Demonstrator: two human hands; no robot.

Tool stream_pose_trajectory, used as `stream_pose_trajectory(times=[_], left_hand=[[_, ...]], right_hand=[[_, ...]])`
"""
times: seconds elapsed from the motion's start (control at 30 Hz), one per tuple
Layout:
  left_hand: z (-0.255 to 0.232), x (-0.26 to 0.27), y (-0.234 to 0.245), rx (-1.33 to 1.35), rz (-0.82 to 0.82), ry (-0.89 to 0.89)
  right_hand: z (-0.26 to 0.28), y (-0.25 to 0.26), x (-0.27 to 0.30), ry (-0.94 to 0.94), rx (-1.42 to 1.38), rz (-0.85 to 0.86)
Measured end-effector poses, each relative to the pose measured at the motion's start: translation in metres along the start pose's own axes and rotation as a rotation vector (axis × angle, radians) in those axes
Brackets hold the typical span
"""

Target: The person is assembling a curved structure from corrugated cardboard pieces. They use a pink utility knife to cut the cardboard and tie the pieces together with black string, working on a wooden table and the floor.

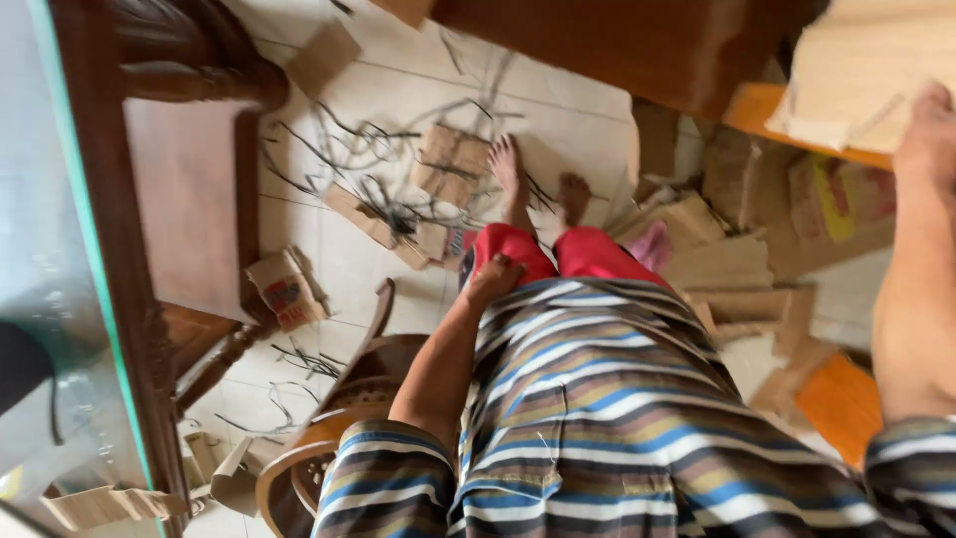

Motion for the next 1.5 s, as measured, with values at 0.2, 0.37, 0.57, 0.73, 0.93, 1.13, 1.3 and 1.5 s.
stream_pose_trajectory(times=[0.2,0.37,0.57,0.73,0.93,1.13,1.3,1.5], left_hand=[[-0.097,0.065,0.096,0.342,0.138,0.251],[-0.125,0.091,0.112,0.657,0.022,0.557],[-0.126,0.108,0.111,0.704,-0.003,0.664],[-0.114,0.117,0.076,0.766,0.089,0.757],[-0.082,0.094,-0.043,0.836,0.034,0.882],[-0.059,0.098,-0.051,1.111,-0.131,0.870],[-0.040,0.098,-0.008,1.060,-0.229,0.929],[-0.013,0.084,-0.047,1.072,-0.303,0.977]], right_hand=[[0.142,0.170,0.079,0.069,-0.229,-0.241],[0.130,0.162,0.071,-0.004,-0.288,-0.112],[0.134,0.184,0.110,-0.006,-0.487,0.086],[0.115,0.150,0.172,0.054,-0.463,-0.127],[0.150,0.071,0.280,0.299,-0.927,-0.145],[0.229,-0.053,0.363,0.082,-0.574,0.943],[0.303,-0.185,0.382,0.351,-0.369,1.115],[0.377,-0.371,0.385,0.610,0.006,1.078]])
Point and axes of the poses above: each hand's wrist, its own x-axis away from the middle knuckle, its own y-axis out of the back of the hand, z = x × y, the point moved 1 cm from there along -x, towards the middle knuckle, and after that the axes turned 1 degree about y, right-handed, at the moved point
